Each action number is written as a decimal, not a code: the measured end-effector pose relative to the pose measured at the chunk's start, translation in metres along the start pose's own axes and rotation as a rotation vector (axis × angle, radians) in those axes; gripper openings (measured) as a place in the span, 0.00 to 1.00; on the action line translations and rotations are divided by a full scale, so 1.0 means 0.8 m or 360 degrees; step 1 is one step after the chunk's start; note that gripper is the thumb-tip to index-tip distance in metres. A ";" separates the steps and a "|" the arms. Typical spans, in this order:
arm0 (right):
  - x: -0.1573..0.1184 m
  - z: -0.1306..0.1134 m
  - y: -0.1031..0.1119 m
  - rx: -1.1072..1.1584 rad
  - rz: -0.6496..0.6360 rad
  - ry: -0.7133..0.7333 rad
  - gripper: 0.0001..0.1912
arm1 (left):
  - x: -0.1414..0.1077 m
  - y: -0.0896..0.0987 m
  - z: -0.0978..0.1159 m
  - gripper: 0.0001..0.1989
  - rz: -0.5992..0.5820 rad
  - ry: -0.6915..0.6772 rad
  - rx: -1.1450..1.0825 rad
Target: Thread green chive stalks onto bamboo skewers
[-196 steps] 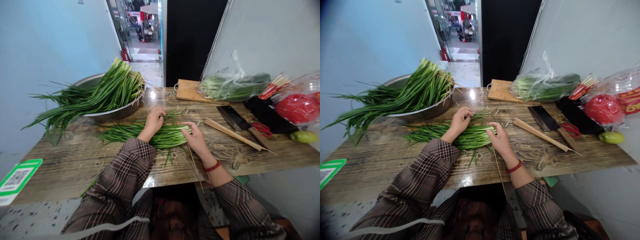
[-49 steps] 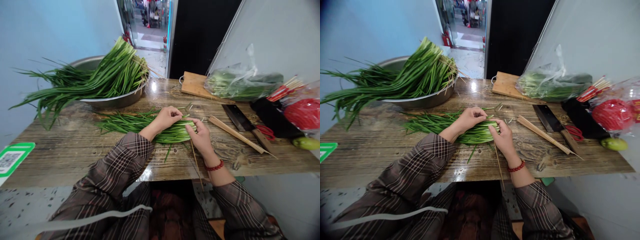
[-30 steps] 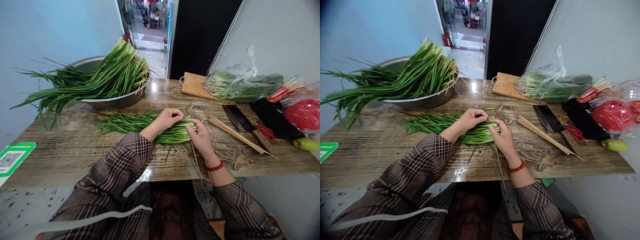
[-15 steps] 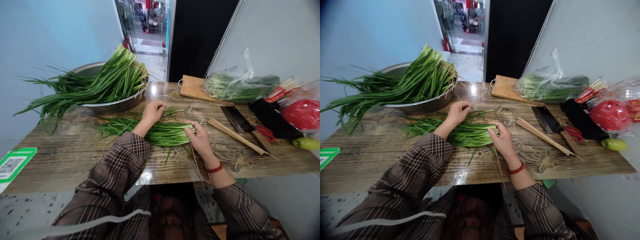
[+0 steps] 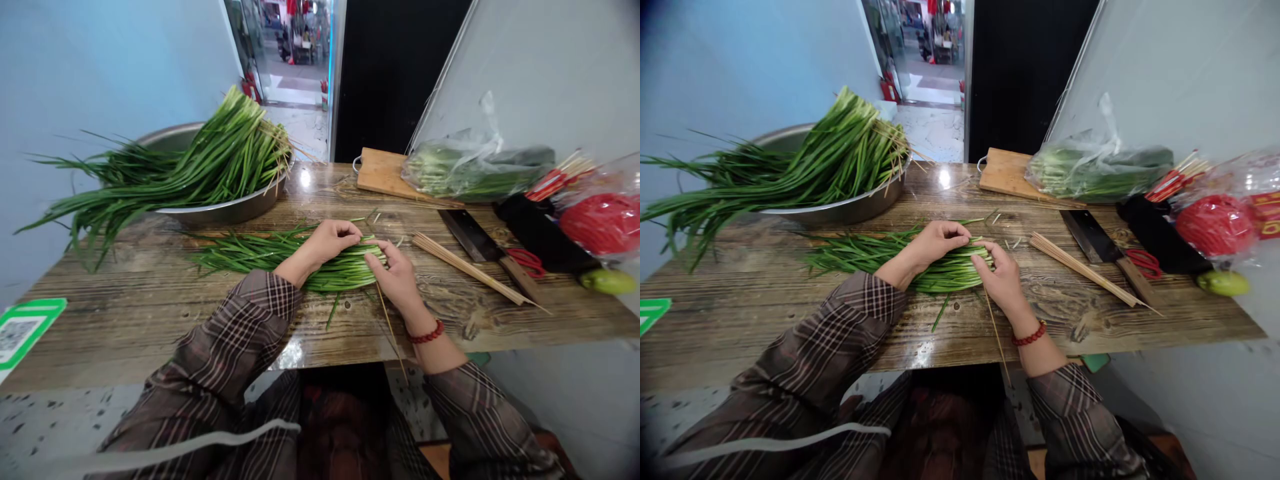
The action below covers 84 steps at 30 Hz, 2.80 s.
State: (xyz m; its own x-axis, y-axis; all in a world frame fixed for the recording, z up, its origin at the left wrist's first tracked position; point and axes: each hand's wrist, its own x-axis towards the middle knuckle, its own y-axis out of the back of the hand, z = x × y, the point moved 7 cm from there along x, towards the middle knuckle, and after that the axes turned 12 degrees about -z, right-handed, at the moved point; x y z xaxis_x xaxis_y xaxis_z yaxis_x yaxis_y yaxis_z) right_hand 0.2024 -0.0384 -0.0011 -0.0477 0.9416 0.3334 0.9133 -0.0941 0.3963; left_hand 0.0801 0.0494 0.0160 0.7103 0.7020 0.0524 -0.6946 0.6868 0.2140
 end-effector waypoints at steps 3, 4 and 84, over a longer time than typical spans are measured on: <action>0.000 0.001 0.000 0.0013 0.0008 0.0010 0.13 | -0.002 0.000 0.000 0.06 -0.0019 0.0011 -0.0087; 0.000 0.001 0.000 0.0018 0.0005 0.0014 0.13 | -0.003 0.000 0.000 0.06 -0.0019 0.0013 -0.0109; -0.008 -0.160 0.065 -0.0680 0.0139 0.0457 0.12 | -0.070 0.022 0.157 0.17 -0.0104 -0.0460 0.0181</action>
State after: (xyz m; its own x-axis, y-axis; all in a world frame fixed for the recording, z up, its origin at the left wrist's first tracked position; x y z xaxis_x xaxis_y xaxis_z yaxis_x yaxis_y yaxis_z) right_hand 0.1986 -0.0906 0.1271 -0.1423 0.8033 0.5783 0.6750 -0.3485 0.6503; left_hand 0.0425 -0.0010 0.1395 0.7672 0.5634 0.3065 -0.6409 0.6916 0.3329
